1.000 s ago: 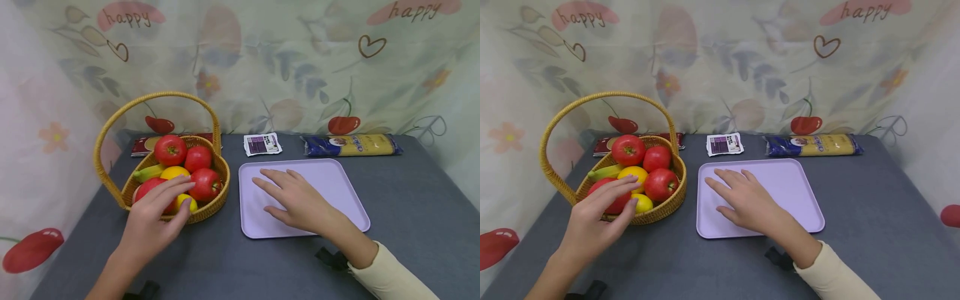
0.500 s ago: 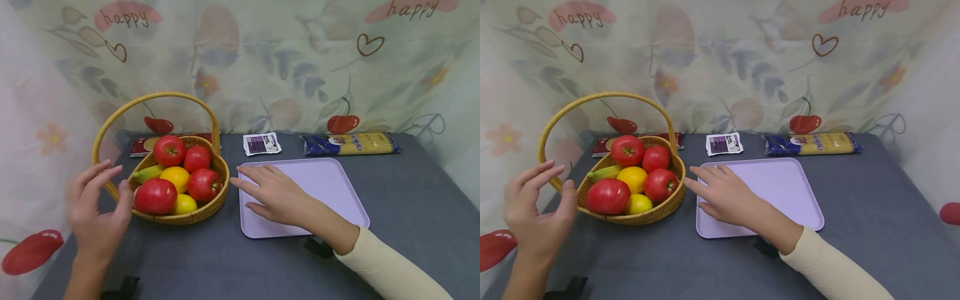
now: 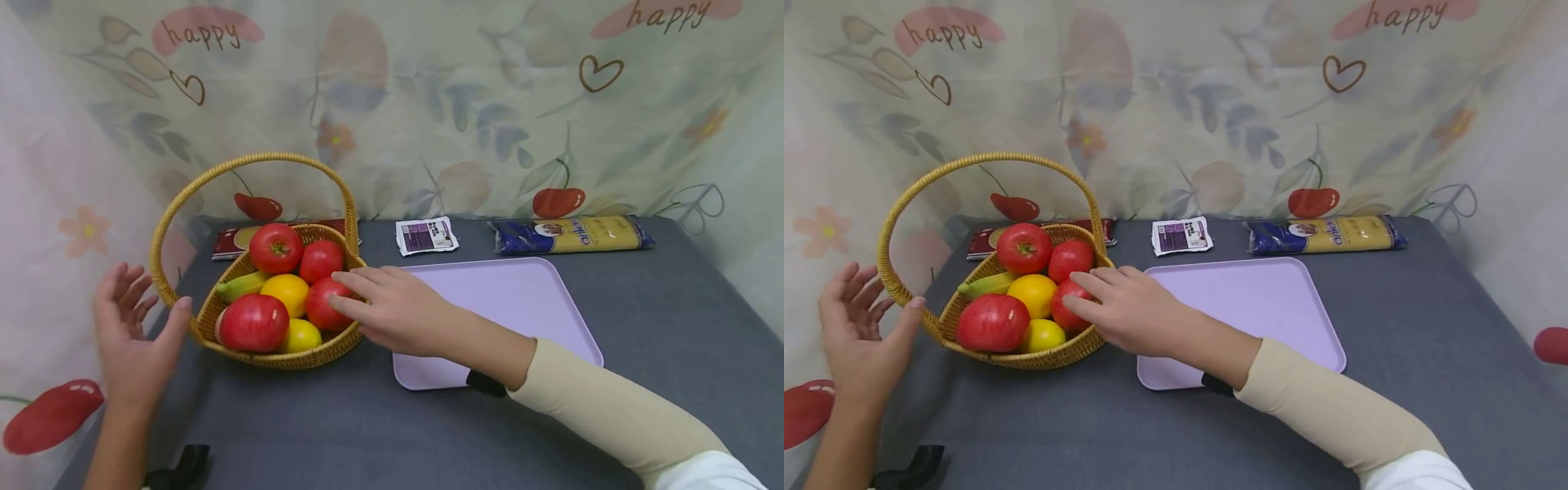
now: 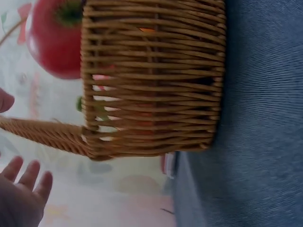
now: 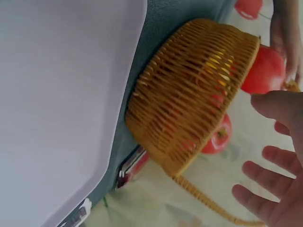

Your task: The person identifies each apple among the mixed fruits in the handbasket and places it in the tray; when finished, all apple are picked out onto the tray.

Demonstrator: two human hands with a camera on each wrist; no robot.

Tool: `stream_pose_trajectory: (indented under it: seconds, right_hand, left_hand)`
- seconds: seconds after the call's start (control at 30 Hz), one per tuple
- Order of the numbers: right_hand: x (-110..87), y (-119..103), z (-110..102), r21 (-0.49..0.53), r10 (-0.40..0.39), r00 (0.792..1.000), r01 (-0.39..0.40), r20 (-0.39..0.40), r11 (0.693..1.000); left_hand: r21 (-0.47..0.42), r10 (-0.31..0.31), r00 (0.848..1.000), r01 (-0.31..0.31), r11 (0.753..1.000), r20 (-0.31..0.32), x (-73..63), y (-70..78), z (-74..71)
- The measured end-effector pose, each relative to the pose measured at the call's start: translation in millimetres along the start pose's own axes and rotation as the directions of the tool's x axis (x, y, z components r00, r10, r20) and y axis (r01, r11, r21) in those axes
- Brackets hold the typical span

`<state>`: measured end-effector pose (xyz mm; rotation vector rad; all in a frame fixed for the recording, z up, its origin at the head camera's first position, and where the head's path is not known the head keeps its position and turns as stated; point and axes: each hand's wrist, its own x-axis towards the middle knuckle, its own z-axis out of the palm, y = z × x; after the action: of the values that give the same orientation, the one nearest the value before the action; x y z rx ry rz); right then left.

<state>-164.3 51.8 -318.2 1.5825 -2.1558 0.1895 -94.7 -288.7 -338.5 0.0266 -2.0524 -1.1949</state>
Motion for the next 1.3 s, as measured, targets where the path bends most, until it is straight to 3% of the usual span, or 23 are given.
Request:
stream_pose_trajectory:
  seconds: [0.1, 0.27, 0.43, 0.6, 1.1, 1.3]
  right_hand:
    - [12.5, -3, 6, -0.019, -0.032, 0.999, 0.032, -0.001, 0.999]
    - [35.5, -8, 10, -0.087, -0.095, 0.995, 0.095, 0.010, 0.992]
    - [59.6, -18, 16, -0.129, -0.166, 0.986, 0.168, 0.028, 0.977]
    - [76.4, -28, 26, -0.107, -0.176, 0.979, 0.187, 0.103, 0.977]
    - [88.1, -37, 45, -0.158, -0.162, 0.974, 0.187, 0.159, 0.969]
    - [91.5, -40, 48, -0.188, -0.152, 0.973, 0.185, 0.175, 0.965]
  left_hand:
    - [-0.001, -0.022, 0.998, 0.022, 1.000, 0.065, -0.5, -9.9, 1.0]
    - [0.002, 0.018, 0.988, -0.019, 1.000, 0.151, -4.0, -19.9, 1.6]
    - [-0.014, 0.005, 0.988, -0.002, 1.000, 0.151, -6.0, -27.3, -1.5]
    - [-0.035, 0.030, 0.987, -0.024, 0.999, 0.159, -6.2, -36.4, -3.1]
    - [-0.043, 0.050, 0.980, -0.042, 0.998, 0.192, -8.0, -52.8, 0.7]
    - [-0.073, 0.098, 0.971, -0.084, 0.994, 0.220, -9.0, -59.8, 0.3]
